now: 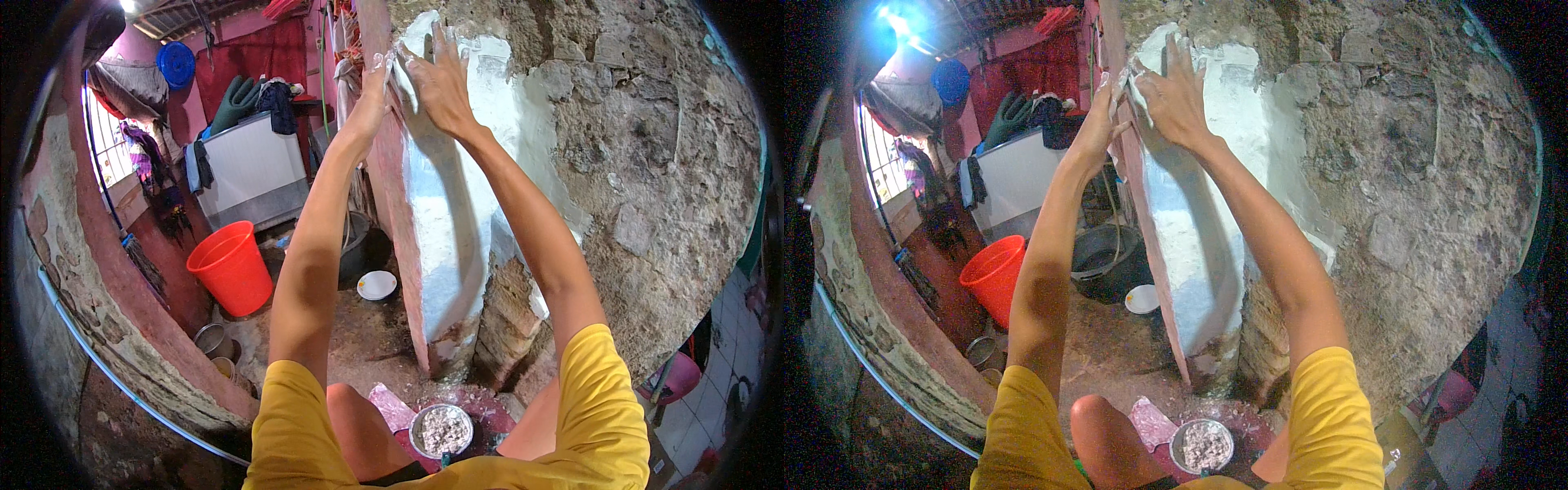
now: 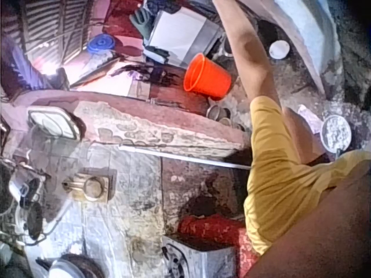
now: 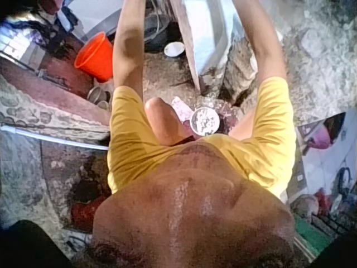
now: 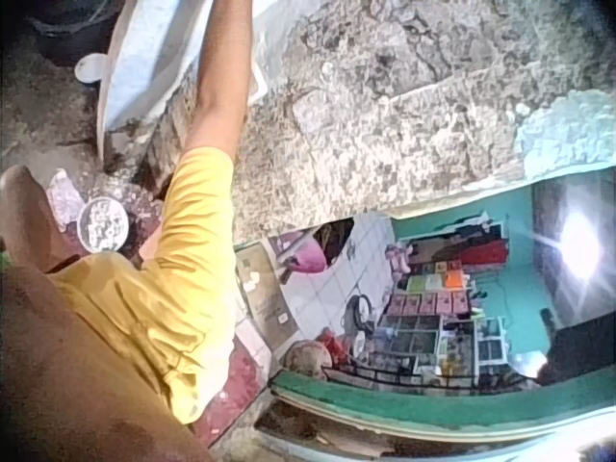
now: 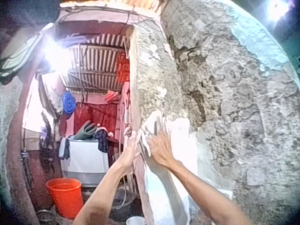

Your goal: The person applies a white plaster or putty mixture to a damaged section of a wall by hand, smoothing it across the surface and into gaps, and then takes more mixture from a bowl.

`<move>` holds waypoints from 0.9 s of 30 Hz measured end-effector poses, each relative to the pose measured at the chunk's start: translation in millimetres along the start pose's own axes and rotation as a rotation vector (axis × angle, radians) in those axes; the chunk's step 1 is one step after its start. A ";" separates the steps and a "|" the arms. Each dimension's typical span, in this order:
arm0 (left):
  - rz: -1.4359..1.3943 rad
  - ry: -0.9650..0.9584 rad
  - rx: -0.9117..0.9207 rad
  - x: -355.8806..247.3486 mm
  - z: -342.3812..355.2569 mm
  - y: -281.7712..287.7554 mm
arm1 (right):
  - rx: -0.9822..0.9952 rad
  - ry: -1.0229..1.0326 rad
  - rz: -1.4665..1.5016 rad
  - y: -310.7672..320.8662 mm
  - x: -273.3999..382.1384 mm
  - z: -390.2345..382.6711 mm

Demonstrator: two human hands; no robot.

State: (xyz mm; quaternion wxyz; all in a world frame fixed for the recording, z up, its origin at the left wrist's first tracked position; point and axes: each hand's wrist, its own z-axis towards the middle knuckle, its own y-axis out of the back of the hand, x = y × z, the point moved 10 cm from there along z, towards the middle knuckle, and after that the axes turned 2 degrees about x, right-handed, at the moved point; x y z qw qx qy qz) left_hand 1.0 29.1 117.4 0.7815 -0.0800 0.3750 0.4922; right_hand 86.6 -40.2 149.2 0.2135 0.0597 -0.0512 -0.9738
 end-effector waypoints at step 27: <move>0.016 -0.019 -0.023 -2.0 -3.3 1.7 | -0.112 0.177 -0.521 23.9 8.7 0.1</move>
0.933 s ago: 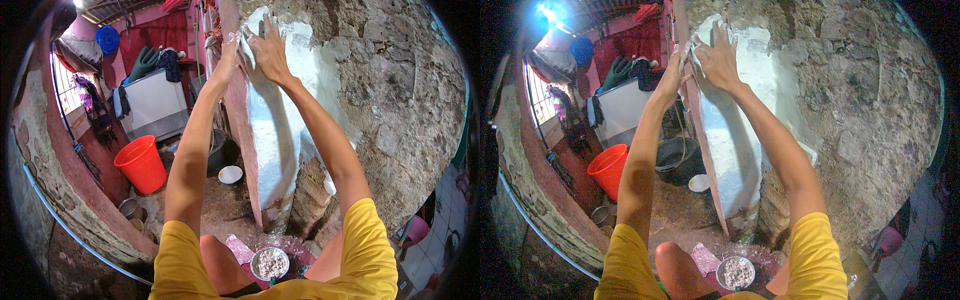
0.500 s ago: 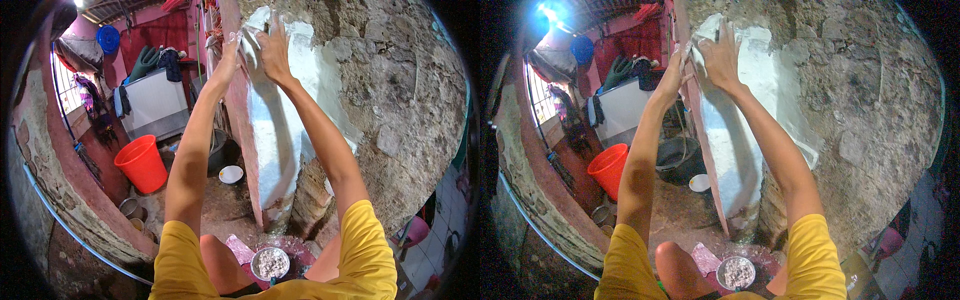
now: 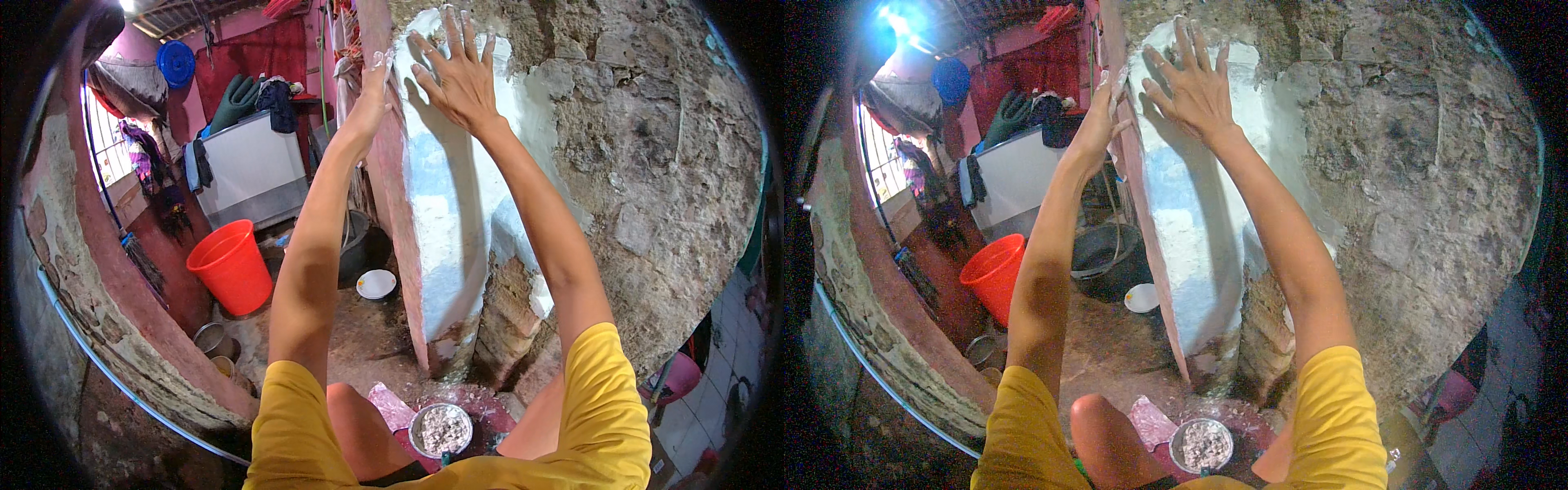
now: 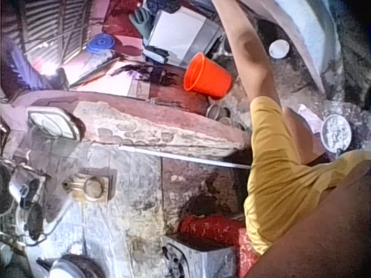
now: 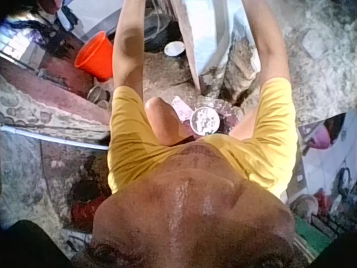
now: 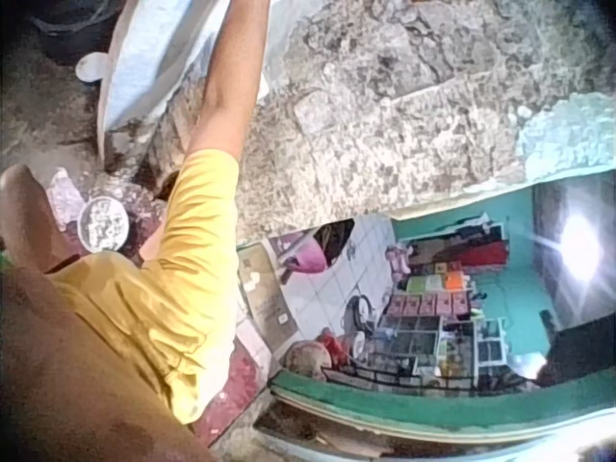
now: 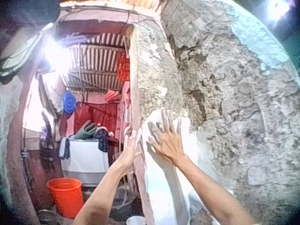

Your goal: The person applies a white plaster or putty mixture to a damaged section of a wall by hand, smoothing it across the surface and into gaps, and then takes more mixture from a bowl.

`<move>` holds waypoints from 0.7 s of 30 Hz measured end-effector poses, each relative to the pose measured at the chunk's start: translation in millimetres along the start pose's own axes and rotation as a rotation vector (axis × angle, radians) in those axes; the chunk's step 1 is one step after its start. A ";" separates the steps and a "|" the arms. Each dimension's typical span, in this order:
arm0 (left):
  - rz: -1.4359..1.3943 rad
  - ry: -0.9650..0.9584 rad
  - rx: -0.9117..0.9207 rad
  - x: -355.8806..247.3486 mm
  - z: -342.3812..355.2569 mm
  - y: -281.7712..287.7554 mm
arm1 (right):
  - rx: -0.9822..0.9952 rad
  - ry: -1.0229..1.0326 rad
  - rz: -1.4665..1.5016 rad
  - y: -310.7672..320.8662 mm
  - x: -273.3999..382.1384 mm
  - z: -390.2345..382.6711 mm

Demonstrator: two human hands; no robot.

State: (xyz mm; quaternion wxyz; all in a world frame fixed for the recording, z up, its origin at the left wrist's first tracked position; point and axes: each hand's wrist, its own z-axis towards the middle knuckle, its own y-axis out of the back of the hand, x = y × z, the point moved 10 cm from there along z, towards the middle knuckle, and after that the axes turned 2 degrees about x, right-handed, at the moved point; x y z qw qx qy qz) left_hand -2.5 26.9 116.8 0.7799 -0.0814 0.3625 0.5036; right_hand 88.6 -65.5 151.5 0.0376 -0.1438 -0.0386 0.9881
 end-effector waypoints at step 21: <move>-0.005 -0.016 0.013 -3.2 -1.2 -0.7 | 0.091 0.168 -0.099 -1.3 2.9 4.9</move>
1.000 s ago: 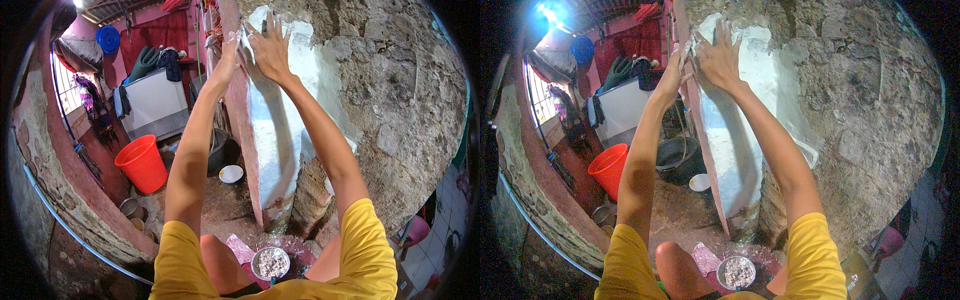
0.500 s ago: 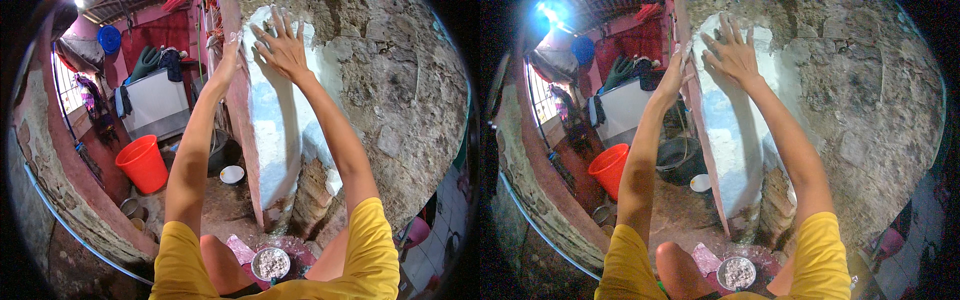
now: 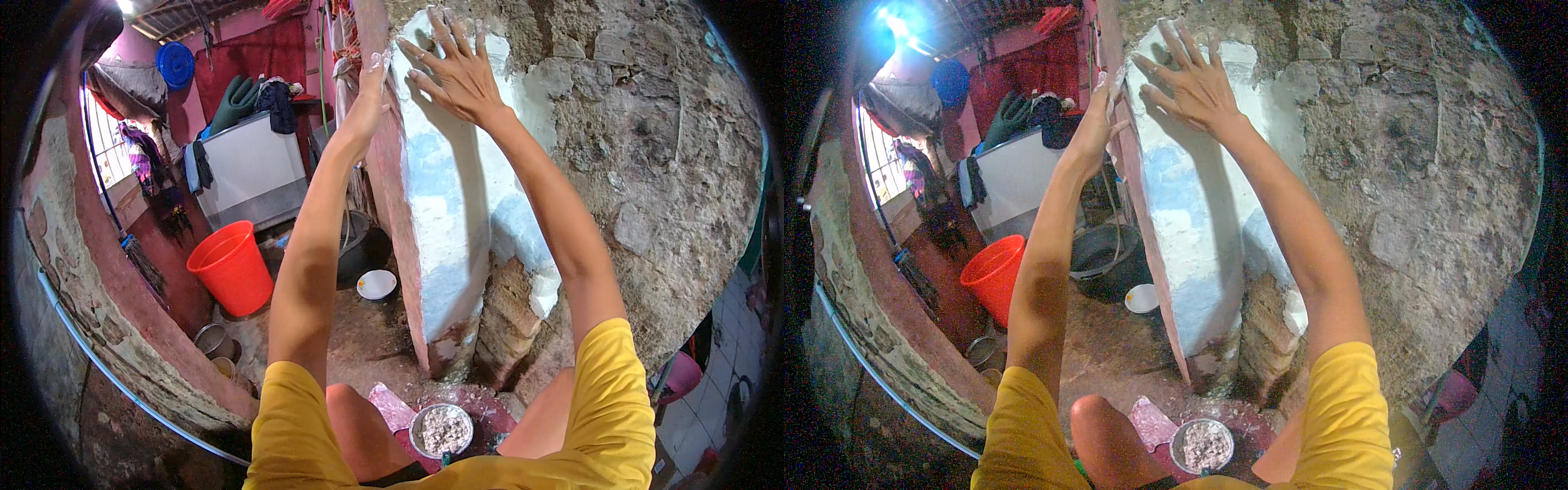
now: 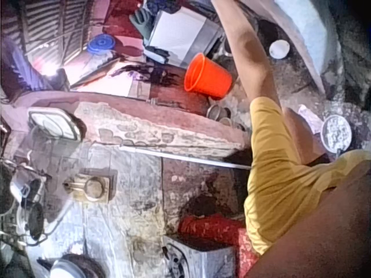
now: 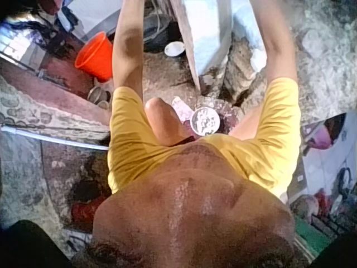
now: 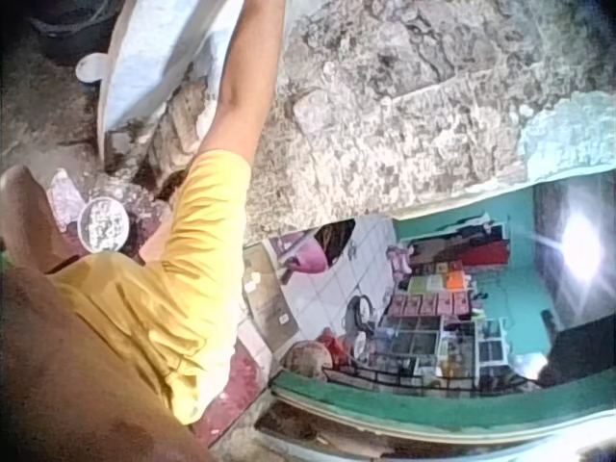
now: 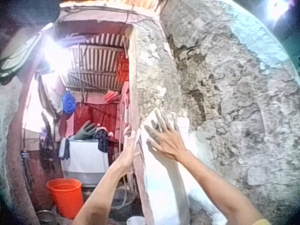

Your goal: The person applies a white plaster or putty mixture to a damaged section of a wall by hand, smoothing it across the surface and into gaps, and then takes more mixture from a bowl.

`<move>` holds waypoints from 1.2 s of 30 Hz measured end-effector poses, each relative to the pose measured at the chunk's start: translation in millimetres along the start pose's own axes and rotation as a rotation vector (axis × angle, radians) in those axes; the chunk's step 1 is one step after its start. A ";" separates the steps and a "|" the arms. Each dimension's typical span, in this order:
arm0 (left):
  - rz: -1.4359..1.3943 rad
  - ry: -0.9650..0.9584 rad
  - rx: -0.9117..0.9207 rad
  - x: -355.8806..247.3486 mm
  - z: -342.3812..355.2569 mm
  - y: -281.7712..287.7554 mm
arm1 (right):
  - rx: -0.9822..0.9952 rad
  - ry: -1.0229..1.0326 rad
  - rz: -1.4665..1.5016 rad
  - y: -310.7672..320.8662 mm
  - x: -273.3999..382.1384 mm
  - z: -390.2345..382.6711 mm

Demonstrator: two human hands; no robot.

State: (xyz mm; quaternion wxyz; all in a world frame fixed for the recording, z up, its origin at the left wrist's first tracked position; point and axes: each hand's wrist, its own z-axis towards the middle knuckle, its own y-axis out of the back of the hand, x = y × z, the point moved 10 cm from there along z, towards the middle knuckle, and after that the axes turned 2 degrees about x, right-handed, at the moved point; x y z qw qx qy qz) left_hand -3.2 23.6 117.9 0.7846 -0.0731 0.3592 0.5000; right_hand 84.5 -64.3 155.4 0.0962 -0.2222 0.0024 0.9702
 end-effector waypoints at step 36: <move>-0.013 0.034 -0.006 1.3 1.1 -2.8 | -0.030 -0.241 0.315 -14.9 -3.3 -4.9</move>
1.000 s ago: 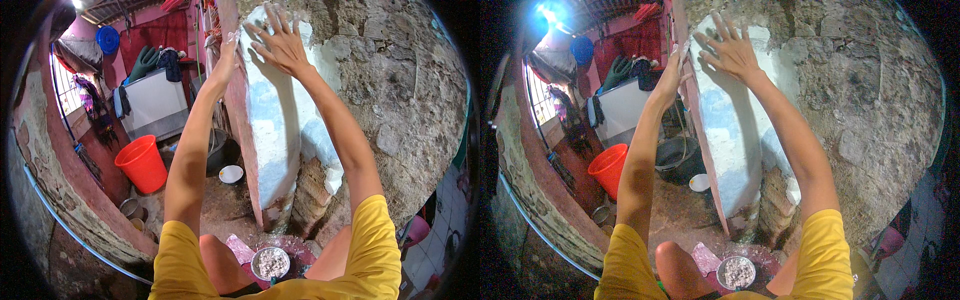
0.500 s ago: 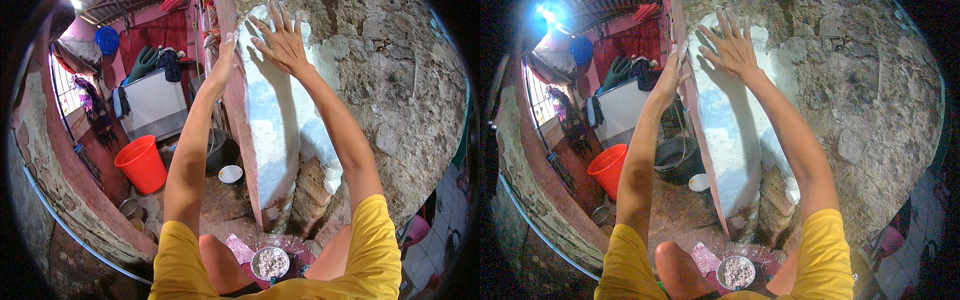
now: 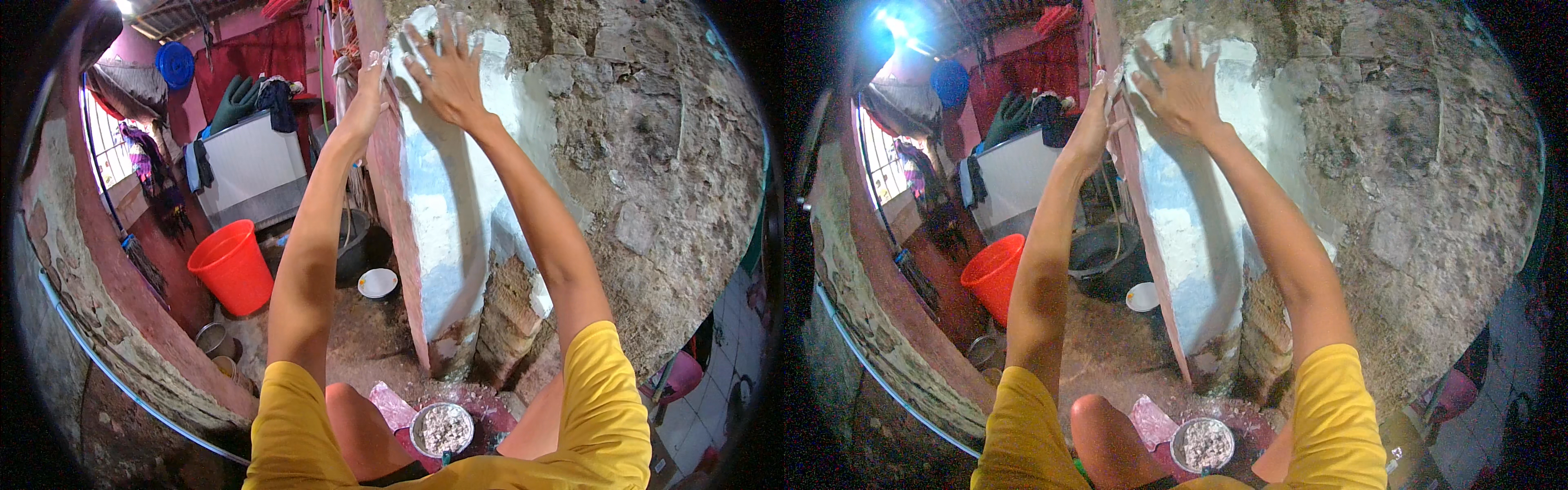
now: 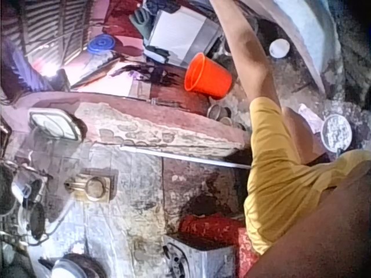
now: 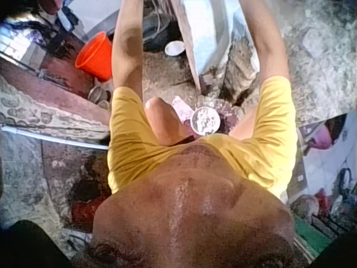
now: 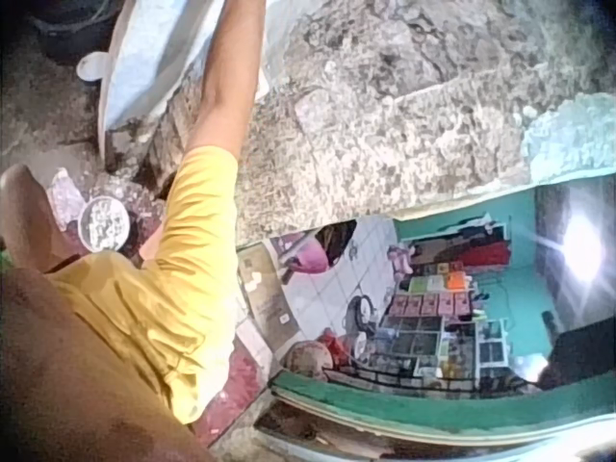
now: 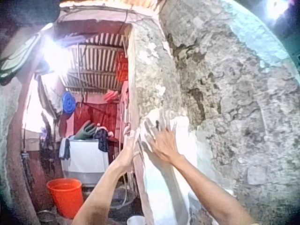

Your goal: The person applies a white plaster or putty mixture to a damaged section of a wall by hand, smoothing it across the surface and into gaps, and then takes more mixture from a bowl.

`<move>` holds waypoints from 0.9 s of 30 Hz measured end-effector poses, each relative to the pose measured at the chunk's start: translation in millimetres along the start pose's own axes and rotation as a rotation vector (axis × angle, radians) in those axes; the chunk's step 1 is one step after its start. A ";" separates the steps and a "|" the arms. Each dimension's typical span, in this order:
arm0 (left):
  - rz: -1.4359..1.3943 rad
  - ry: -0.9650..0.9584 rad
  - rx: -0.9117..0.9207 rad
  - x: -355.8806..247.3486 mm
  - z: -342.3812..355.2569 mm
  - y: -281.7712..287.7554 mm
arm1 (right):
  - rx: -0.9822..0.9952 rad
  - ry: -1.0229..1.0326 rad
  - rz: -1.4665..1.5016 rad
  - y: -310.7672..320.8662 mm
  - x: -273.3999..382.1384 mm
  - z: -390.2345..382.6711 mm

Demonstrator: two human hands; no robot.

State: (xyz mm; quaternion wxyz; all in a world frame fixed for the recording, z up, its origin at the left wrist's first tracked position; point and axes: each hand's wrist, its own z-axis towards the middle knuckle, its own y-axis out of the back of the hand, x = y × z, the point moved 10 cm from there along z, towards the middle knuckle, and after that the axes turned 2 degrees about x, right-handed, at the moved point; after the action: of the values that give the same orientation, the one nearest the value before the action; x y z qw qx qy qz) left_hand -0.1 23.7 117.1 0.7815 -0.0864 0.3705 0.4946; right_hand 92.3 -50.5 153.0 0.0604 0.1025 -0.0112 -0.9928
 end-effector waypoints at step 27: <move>-0.010 0.014 0.045 0.7 0.8 -1.9 | -0.004 0.060 0.030 -1.1 22.3 -9.0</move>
State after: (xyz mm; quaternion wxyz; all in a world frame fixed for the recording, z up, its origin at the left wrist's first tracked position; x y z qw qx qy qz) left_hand 2.1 23.6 116.8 0.7830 -0.0742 0.3864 0.4817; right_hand 72.4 -52.2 139.6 0.0756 0.1318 -0.0088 -0.9883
